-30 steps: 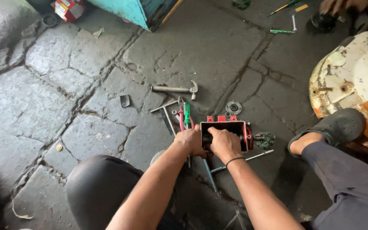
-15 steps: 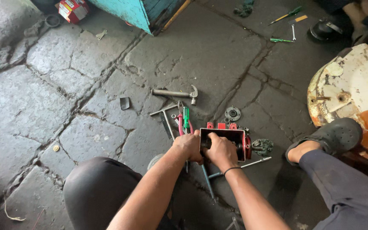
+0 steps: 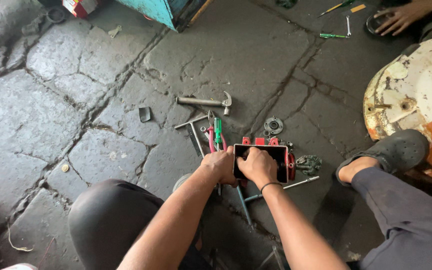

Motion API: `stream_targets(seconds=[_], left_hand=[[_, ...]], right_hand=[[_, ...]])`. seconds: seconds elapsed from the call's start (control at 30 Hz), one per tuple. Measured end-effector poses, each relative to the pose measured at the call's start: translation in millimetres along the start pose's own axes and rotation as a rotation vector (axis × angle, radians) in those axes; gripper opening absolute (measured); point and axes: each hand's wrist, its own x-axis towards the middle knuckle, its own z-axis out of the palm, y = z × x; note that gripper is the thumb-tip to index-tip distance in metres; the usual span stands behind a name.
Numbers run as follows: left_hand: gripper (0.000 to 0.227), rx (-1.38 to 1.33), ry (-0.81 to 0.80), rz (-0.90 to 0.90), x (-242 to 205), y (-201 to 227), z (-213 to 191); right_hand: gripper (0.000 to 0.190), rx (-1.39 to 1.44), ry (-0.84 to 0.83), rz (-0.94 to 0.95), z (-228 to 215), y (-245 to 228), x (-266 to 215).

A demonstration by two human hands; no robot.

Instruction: The person sits on the floor and uses a T-handle wrench and a screwdriver to adjust and tighten components inside a red engine casing. They manipulate internal parts by hand and use tools to secure a circular metal piece.

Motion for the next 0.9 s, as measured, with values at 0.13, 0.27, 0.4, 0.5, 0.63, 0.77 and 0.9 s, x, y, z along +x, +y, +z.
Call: stream_targets(seconds=[0.13,0.27,0.4,0.5,0.63,0.77,0.9], left_hand=[[0.102,0.001,0.002,-0.004,-2,1,-1],[0.101,0.006,-0.006,-0.006,-4,1,-1],[0.102,-0.005,-0.005,-0.006,-4,1,-1],[0.098,0.012,-0.03,-0.008,-5,0,0],[0.101,0.014,0.001,0.002,-2,0,4],[0.102,0.009,-0.002,-0.007,0,-1,4],[0.104,0.017,0.011,-0.013,1,-1,3]], right_hand=[[0.033,0.006,-0.066,0.027,5,9,7],[0.036,0.176,-0.068,0.034,10,19,8],[0.035,0.151,-0.002,0.058,9,20,-1],[0.033,0.063,-0.017,0.062,5,12,-10],[0.038,-0.071,-0.009,0.037,-2,5,-16],[0.035,-0.055,-0.024,0.014,-4,-3,-20],[0.026,0.326,-0.098,0.023,-27,8,-7]])
